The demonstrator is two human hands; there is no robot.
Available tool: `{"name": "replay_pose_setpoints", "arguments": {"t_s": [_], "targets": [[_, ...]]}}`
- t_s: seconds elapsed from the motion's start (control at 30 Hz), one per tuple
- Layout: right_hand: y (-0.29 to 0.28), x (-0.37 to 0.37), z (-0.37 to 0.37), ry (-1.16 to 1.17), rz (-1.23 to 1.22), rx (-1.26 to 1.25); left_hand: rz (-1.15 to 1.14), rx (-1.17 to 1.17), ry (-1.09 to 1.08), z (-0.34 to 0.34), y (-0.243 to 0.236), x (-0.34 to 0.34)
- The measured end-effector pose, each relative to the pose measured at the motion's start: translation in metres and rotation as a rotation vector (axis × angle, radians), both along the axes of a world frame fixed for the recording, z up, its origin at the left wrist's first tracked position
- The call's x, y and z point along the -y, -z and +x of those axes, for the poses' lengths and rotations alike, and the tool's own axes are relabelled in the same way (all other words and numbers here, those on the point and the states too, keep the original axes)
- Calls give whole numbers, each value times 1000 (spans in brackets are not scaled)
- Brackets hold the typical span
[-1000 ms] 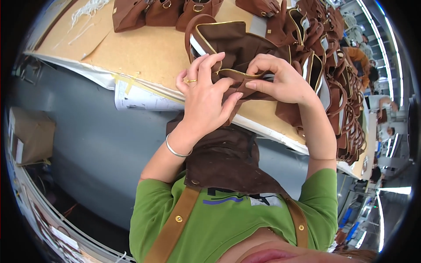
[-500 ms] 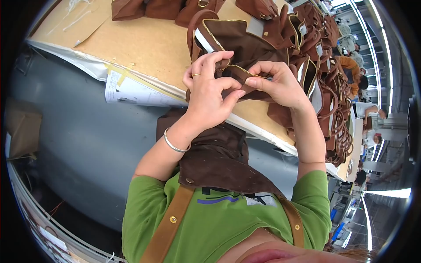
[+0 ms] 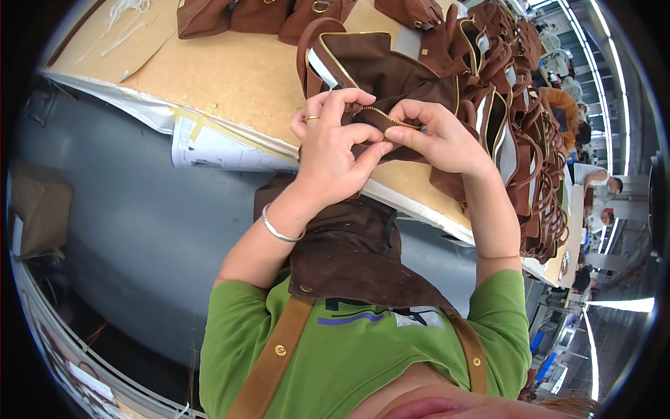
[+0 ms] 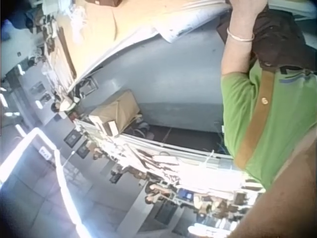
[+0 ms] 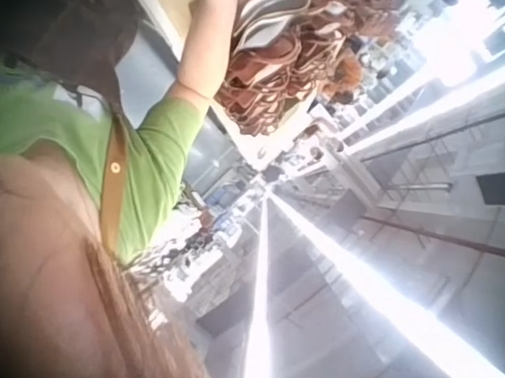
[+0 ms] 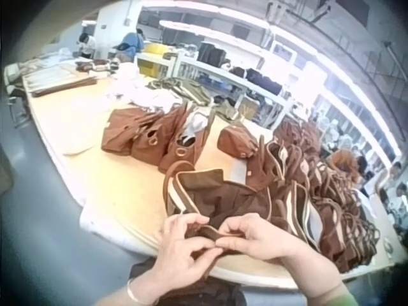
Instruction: Inspecting and working on zippers and hardware of leather bags at a workshop station.
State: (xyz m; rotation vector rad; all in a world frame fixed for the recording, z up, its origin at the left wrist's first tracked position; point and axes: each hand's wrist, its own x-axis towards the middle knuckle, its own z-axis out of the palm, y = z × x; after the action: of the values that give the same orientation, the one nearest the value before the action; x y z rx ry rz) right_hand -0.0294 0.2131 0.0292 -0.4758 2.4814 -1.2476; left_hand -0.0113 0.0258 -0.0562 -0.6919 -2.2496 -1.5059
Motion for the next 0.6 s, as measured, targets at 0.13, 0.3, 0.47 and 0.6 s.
{"name": "replay_pose_setpoints", "arguments": {"t_s": [0.13,0.3,0.47,0.6], "targets": [[-2,-7,1,-113,62,-77,-23,-153,10,-18,-10,32],[1,-14,-2,-233,166,-291,-206,-235,87,-54,-20,57],[10,-19,0,-172,95,-260,-623,-319,156,-73,-24,60],[11,-35,-1,-170,109,-399,-702,-357,185,-80,-33,67]]}}
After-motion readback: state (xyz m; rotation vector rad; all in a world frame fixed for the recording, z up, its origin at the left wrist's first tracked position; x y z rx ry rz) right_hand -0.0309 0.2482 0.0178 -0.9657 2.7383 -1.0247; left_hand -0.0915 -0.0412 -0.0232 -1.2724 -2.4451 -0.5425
